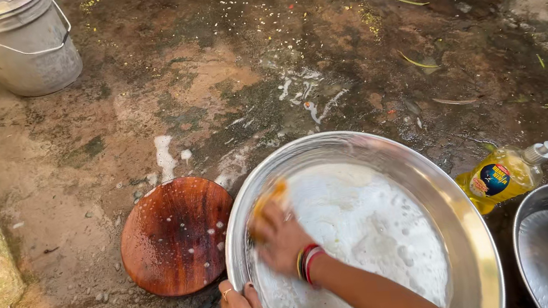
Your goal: The person washes metal plates and a small bowl by hand using a yellow sponge and dish soap while sitting on the ground in an outdoor courtyard.
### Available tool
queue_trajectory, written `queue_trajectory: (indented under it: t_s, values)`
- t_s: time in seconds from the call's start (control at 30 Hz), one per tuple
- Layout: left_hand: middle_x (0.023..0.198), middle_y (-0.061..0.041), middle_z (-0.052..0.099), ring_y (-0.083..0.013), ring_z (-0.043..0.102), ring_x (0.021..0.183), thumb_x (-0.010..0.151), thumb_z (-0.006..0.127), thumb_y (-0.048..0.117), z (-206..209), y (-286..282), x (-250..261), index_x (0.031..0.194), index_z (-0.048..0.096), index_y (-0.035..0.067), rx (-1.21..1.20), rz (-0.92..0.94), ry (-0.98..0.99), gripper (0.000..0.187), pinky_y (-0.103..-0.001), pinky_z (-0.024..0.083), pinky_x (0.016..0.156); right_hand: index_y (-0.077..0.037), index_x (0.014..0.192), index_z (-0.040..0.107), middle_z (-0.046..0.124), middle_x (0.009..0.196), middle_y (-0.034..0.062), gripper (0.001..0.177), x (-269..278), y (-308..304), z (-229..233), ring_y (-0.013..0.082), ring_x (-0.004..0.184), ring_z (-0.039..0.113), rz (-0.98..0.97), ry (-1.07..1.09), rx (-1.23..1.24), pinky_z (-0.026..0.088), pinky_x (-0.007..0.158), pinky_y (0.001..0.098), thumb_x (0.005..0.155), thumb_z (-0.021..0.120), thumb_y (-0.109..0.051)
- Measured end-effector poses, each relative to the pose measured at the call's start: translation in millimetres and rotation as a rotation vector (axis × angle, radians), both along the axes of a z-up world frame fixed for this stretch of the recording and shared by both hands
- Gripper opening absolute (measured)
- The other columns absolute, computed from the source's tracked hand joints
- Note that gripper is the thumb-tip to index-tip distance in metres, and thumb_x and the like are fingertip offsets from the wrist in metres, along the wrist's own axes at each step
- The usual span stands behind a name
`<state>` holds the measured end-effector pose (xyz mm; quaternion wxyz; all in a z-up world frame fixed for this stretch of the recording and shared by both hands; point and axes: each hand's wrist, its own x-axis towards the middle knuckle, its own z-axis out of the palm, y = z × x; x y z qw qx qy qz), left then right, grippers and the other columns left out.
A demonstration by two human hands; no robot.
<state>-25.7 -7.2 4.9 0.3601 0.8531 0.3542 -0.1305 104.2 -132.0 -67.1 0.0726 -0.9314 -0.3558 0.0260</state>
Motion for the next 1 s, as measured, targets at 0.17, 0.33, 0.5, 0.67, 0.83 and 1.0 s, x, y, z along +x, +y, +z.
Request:
queue_trajectory:
  t_s: [0.17, 0.33, 0.5, 0.67, 0.83, 1.0]
  values:
    - [0.13, -0.027, 0.056, -0.0505, 0.067, 0.096, 0.098, 0.045, 0.048, 5, 30, 45, 0.148, 0.027, 0.011, 0.183, -0.229, -0.174, 0.065, -0.059, 0.054, 0.08, -0.01, 0.139, 0.054, 0.05, 0.144, 0.0248, 0.055, -68, -57, 16, 0.0463, 0.151, 0.033, 0.821, 0.097, 0.162, 0.024, 0.12, 0.0723, 0.091, 0.058, -0.035]
    - [0.118, -0.025, 0.068, -0.0507, 0.067, 0.1, 0.106, 0.039, 0.039, -28, 39, 69, 0.131, 0.043, 0.013, 0.182, -0.203, -0.094, 0.036, -0.059, 0.053, 0.085, -0.02, 0.141, 0.058, 0.052, 0.153, 0.0181, 0.045, -38, -55, 8, 0.0413, 0.152, 0.037, 0.895, 0.024, 0.173, 0.026, 0.12, 0.0694, 0.1, 0.055, -0.04]
    - [0.091, -0.029, 0.072, -0.0531, 0.068, 0.089, 0.106, 0.041, 0.039, -48, 15, 2, 0.12, 0.045, 0.011, 0.157, -0.001, -0.142, 0.031, -0.062, 0.051, 0.079, -0.016, 0.147, 0.048, 0.04, 0.153, 0.0186, 0.06, 28, -17, 6, 0.0402, 0.147, 0.03, -0.291, 0.069, 0.057, 0.022, 0.121, 0.0635, 0.097, 0.048, -0.049]
    - [0.116, -0.027, 0.065, -0.0469, 0.072, 0.092, 0.102, 0.045, 0.044, -30, 3, -18, 0.138, 0.036, 0.01, 0.128, -0.06, 0.059, 0.05, -0.059, 0.054, 0.08, 0.0, 0.143, 0.046, 0.035, 0.151, 0.0324, 0.071, -11, 3, 0, 0.0507, 0.147, 0.026, 0.029, -0.046, 0.062, 0.023, 0.107, 0.07, 0.091, 0.055, -0.047]
    - [0.147, -0.021, 0.05, -0.0443, 0.071, 0.099, 0.105, 0.044, 0.042, -20, 46, 70, 0.158, 0.024, 0.011, 0.278, -0.295, -0.115, 0.065, -0.054, 0.056, 0.085, -0.009, 0.138, 0.056, 0.048, 0.15, 0.0227, 0.058, -61, -45, 10, 0.0442, 0.153, 0.037, 0.831, 0.038, 0.146, 0.025, 0.123, 0.0686, 0.092, 0.059, -0.043]
    - [0.147, -0.013, 0.051, -0.0437, 0.069, 0.103, 0.102, 0.047, 0.047, -22, 45, 75, 0.158, 0.023, 0.02, 0.301, -0.305, -0.02, 0.067, -0.052, 0.054, 0.087, -0.016, 0.139, 0.057, 0.049, 0.15, 0.0168, 0.049, -10, -19, 2, 0.0383, 0.151, 0.038, 0.535, 0.007, 0.151, 0.021, 0.124, 0.0665, 0.098, 0.053, -0.043]
